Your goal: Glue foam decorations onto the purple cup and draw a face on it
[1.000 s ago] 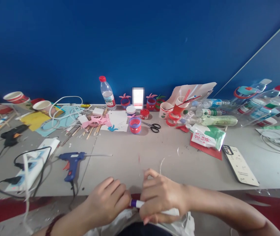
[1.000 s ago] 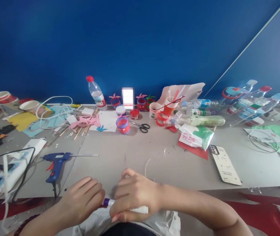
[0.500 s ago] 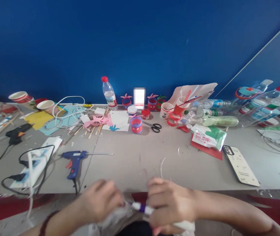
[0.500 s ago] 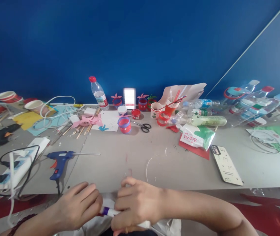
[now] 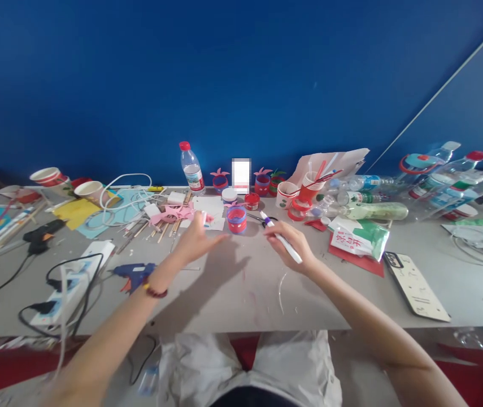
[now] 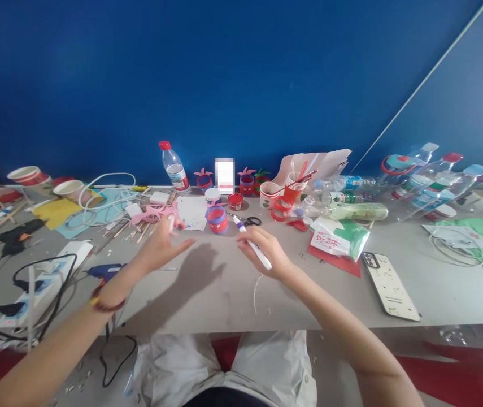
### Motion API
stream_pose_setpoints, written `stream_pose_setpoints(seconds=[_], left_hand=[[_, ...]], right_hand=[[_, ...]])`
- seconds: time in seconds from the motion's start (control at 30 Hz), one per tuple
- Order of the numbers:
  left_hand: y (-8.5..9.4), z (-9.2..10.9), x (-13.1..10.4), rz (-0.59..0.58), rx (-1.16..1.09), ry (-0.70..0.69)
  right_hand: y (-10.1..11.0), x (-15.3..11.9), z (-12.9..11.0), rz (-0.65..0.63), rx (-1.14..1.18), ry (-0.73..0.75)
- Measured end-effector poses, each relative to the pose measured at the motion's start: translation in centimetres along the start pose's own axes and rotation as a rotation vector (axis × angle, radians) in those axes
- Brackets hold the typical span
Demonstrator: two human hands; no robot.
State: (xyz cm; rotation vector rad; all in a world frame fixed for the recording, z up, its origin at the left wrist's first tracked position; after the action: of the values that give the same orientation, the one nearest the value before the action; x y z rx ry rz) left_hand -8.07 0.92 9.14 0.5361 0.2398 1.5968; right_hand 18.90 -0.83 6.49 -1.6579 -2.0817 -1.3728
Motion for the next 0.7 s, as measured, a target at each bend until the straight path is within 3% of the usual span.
stream_pose_setpoints(seconds=[0.1, 0.23, 0.47, 0.7], left_hand=[[-3.9, -1.8, 3.9, -0.112, 0.074, 0.113], [-6.7, -4.7, 5.8, -0.104, 0.024, 0.127], [-7.8, -6.3, 5.0, -0.035, -0.197, 0.027], [-8.5, -7.3, 4.9, 0.049, -0.307, -0.019]], right_hand=[[-2.0, 2.8, 0.8, 0.135, 0.022, -0.032], [-3.9, 4.6, 1.6, 0.211, 0.001, -0.015], [-6.4, 5.8, 2.9, 0.094, -0.152, -0.012], [-7.0, 5.6, 3.5, 0.054, -0.216, 0.001]])
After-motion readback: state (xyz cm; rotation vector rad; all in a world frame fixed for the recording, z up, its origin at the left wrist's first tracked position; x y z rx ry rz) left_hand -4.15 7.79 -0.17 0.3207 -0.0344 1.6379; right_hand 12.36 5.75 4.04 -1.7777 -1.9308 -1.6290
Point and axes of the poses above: each hand's wrist, its own x-axis towards the middle knuckle, its own y-axis out of the back of the hand, z = x × y, the point moved 4 cm from there along x, towards the middle knuckle, and after that the axes turned 1 degree about -z, right-handed, at the moved point
